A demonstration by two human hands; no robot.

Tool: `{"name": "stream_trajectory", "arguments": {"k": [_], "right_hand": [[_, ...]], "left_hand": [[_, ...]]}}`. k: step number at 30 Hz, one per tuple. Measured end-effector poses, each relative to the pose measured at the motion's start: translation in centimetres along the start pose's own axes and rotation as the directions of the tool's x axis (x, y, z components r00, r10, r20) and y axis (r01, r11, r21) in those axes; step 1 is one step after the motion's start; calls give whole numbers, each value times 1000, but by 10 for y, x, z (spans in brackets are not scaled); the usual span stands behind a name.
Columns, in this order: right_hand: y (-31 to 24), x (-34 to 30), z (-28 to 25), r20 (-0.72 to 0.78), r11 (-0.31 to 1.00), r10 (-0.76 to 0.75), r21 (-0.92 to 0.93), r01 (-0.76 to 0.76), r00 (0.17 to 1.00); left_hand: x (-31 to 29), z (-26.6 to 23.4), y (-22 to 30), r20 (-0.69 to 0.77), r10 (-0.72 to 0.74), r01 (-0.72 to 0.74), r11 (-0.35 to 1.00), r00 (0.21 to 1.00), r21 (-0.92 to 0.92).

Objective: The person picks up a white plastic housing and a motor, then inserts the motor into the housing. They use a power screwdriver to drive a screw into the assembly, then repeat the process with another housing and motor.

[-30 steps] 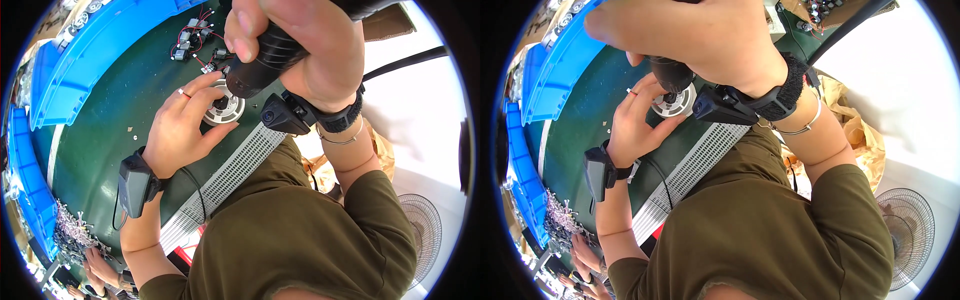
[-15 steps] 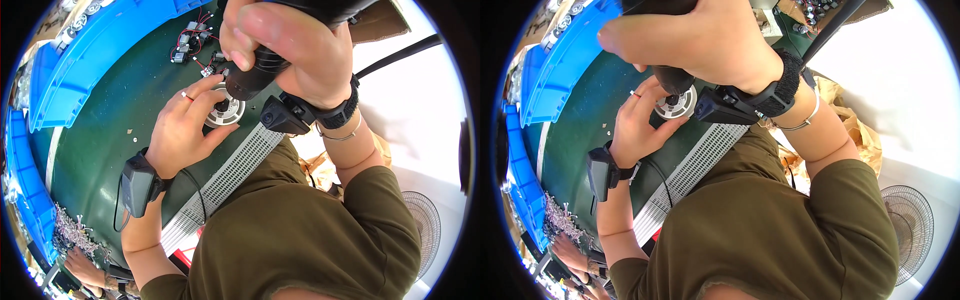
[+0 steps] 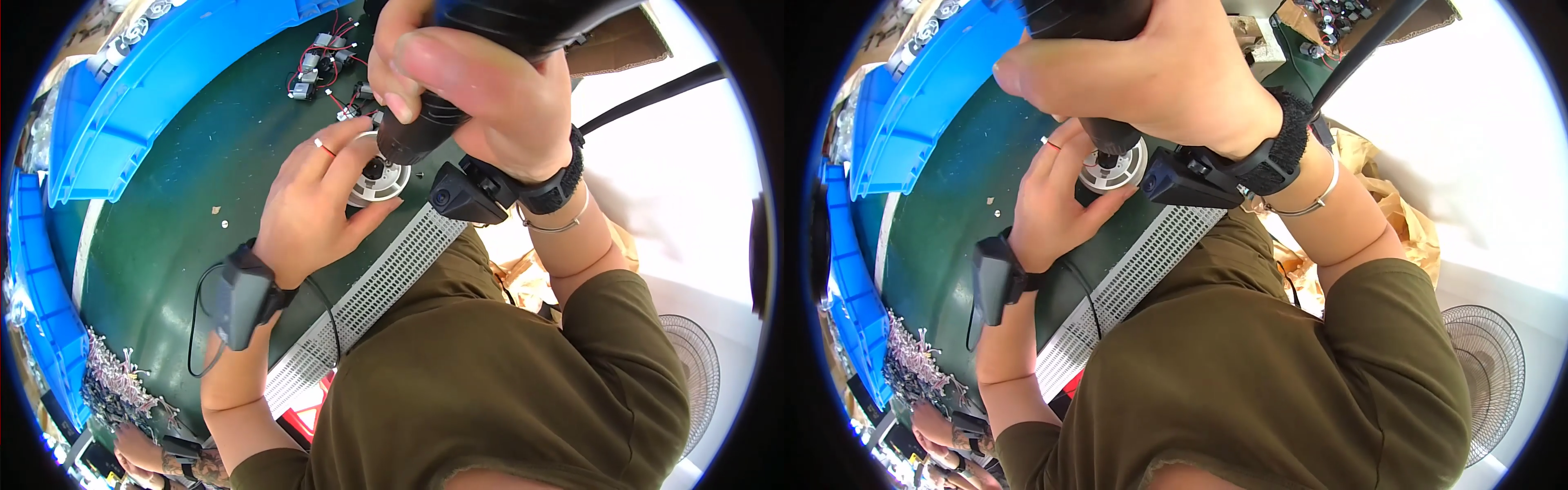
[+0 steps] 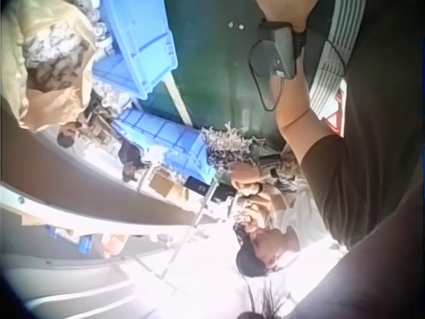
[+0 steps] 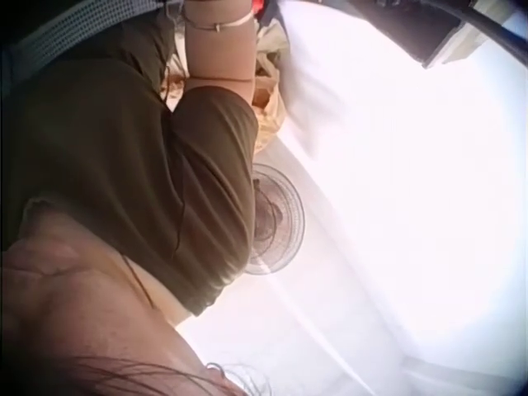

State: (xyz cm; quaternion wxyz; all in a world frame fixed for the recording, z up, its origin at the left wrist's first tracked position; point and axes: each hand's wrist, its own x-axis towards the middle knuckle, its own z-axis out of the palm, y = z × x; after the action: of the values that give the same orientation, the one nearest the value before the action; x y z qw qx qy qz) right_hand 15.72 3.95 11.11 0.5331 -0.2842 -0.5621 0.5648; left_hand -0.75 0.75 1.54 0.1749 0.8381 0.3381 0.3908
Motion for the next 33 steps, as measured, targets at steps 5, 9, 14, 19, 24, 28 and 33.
{"name": "stream_trajectory", "arguments": {"k": [5,9,14,19,24,28,33], "right_hand": [[-1,18,-8,448,715,-520,-238,658,727],[3,83,-51,787,746,-607,514,423,114],[-52,9,-51,293,874,-484,201,442,825],[-49,-26,-67,168,954,-296,-2,300,940],[-33,-23,-64,134,965,-261,76,253,956],[-25,-19,-58,116,965,-261,38,259,958],[-25,-14,-61,74,945,-318,-62,323,945]], "left_hand": [[-15,4,2,-131,-45,68,981,990,182],[-6,20,8,-190,-75,81,996,979,24],[-2,-37,15,-280,44,11,981,959,192],[-12,-189,7,-37,-266,269,949,963,168],[-77,-216,-2,129,-744,372,466,655,803],[-124,-233,9,-44,-734,541,457,678,706],[-207,-244,-22,-262,-776,683,279,575,675]]}}
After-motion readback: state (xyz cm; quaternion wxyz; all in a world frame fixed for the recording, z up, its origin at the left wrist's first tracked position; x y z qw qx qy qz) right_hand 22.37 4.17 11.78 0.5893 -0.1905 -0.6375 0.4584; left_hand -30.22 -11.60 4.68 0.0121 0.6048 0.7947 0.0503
